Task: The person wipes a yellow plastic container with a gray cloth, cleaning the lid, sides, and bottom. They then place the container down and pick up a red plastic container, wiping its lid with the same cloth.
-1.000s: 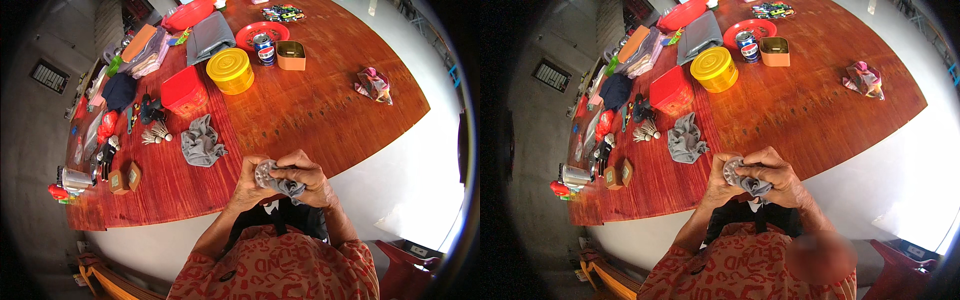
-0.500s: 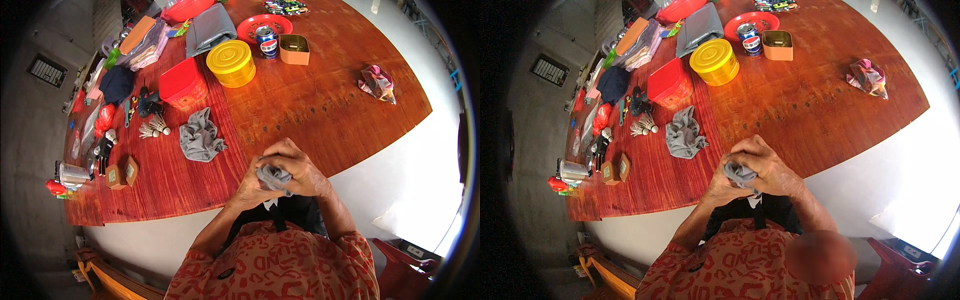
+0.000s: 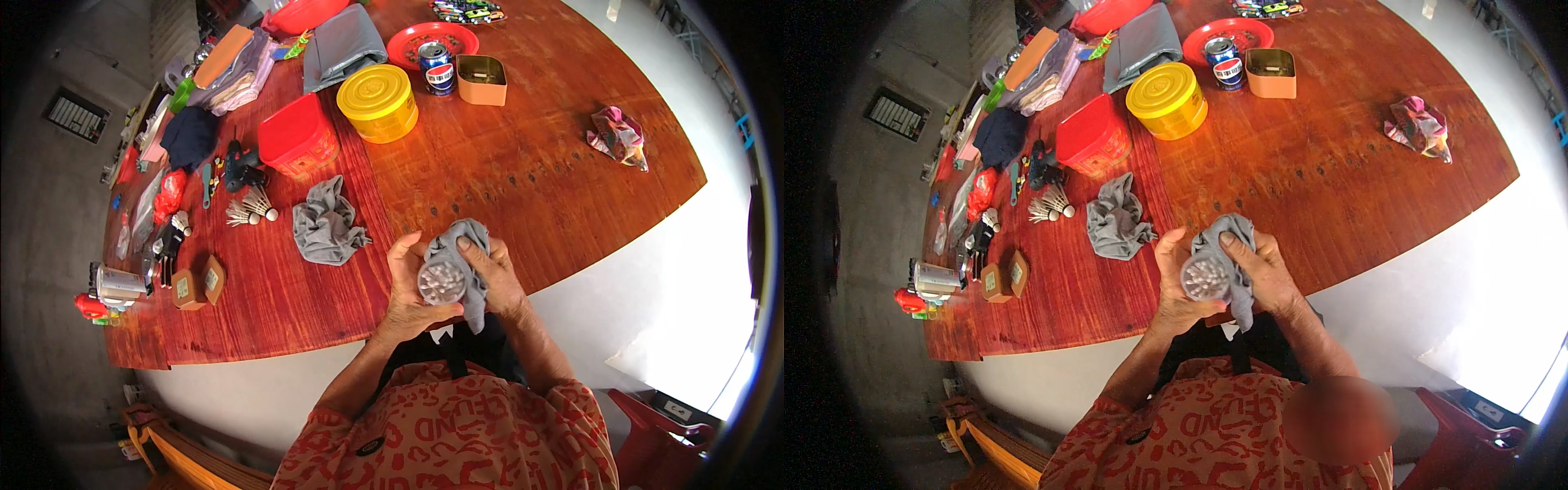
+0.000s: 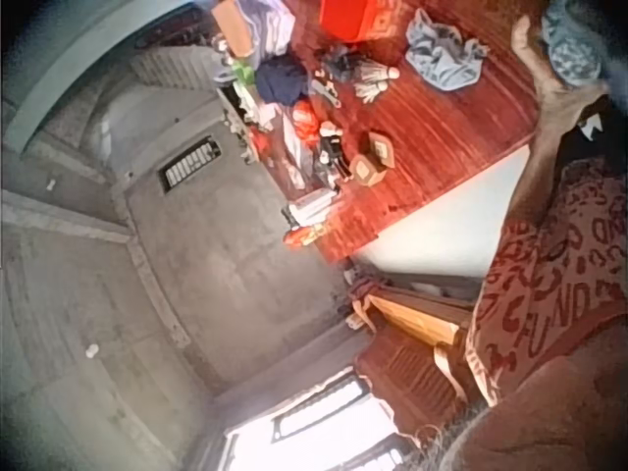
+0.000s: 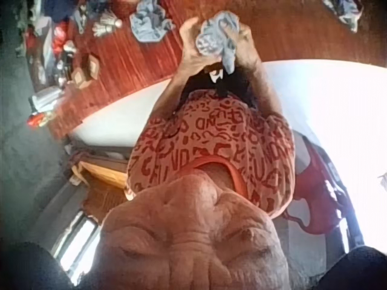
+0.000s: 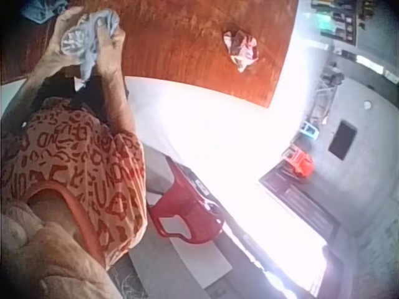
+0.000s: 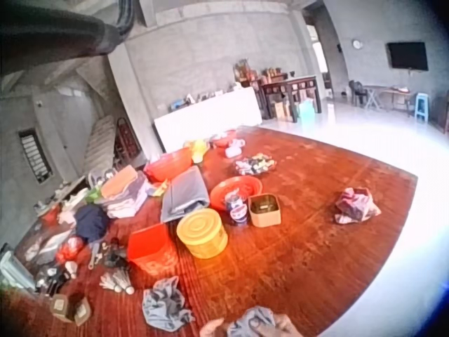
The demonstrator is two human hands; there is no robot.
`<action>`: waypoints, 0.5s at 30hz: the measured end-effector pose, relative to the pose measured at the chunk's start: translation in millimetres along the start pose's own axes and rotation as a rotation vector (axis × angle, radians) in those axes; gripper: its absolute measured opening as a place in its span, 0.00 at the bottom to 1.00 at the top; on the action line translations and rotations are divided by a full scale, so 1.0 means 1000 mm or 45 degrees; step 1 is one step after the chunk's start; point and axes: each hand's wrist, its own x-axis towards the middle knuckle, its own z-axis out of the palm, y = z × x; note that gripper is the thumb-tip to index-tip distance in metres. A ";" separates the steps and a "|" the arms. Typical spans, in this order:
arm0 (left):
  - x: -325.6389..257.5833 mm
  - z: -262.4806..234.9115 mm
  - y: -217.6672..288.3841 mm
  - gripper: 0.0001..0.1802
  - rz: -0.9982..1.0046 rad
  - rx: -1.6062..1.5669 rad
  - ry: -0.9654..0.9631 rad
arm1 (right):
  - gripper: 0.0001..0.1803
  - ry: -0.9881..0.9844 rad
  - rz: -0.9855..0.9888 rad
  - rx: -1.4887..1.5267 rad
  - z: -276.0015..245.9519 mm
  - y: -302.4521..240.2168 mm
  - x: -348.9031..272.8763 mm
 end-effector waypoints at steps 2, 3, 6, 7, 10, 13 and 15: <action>-0.001 0.002 0.001 0.59 -0.059 -0.113 0.078 | 0.12 0.051 -0.066 0.030 0.000 0.014 -0.002; -0.003 0.003 0.002 0.58 -0.089 -0.170 0.116 | 0.12 0.100 -0.097 -0.025 0.001 0.018 -0.004; -0.007 -0.004 -0.005 0.48 -0.119 -0.139 0.218 | 0.12 0.207 -0.220 -0.279 0.015 0.023 -0.012; -0.006 -0.004 -0.006 0.46 -0.120 -0.123 0.256 | 0.13 0.209 -0.340 -0.374 0.020 0.024 -0.014; -0.007 0.001 -0.006 0.39 -0.073 -0.162 0.364 | 0.16 0.226 -0.341 -0.658 0.015 0.039 -0.021; -0.007 0.003 -0.002 0.36 -0.043 -0.145 0.444 | 0.16 0.253 -0.534 -1.050 0.013 0.049 -0.026; -0.007 0.003 -0.006 0.35 -0.010 -0.146 0.513 | 0.17 0.290 -0.480 -0.909 0.014 0.055 -0.030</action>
